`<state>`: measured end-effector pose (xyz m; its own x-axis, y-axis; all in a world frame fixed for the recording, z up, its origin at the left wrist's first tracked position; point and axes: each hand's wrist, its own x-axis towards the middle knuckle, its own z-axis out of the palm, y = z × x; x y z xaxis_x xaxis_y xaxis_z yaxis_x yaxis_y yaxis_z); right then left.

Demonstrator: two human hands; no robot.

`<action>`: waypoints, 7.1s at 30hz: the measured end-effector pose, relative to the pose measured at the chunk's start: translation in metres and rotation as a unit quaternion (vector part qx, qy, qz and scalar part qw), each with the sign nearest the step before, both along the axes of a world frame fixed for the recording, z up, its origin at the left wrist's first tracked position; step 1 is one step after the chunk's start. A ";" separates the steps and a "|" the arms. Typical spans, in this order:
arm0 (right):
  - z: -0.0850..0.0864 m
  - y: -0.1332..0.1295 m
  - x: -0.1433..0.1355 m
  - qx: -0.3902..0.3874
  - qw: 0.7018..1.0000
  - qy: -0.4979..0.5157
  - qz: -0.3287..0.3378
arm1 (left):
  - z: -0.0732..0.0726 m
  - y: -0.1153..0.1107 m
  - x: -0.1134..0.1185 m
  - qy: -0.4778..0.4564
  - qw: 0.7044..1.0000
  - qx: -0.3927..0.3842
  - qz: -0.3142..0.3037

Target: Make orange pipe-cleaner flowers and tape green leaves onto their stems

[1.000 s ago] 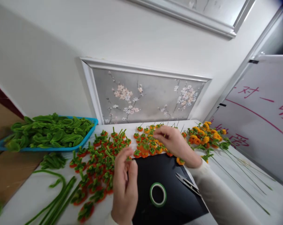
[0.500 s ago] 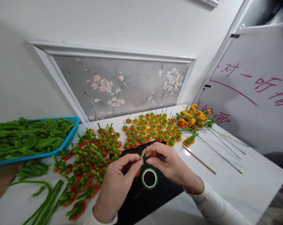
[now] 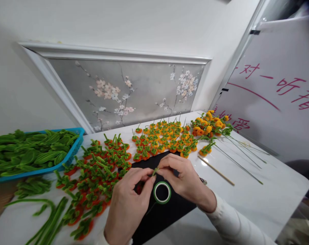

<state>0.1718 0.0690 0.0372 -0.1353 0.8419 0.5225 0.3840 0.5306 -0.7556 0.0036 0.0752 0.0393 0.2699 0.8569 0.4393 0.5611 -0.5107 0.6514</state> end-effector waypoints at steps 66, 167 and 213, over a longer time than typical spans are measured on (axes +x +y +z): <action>0.000 0.003 0.008 0.120 0.987 -0.100 0.042 | 0.011 -0.004 -0.001 0.053 0.998 -0.035 0.008; -0.004 0.006 0.031 0.077 0.982 -0.155 0.079 | 0.008 0.012 -0.009 -0.082 0.932 -0.319 -0.148; 0.019 0.191 -0.045 0.038 0.841 -0.518 -0.152 | -0.048 -0.023 0.009 -0.131 0.990 0.039 -0.022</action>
<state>0.1272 0.2595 0.0565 -0.3358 0.8889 0.3117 0.9419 0.3210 0.0992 0.0122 0.0523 -0.0090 0.1752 0.8069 0.5641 0.3545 -0.5862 0.7285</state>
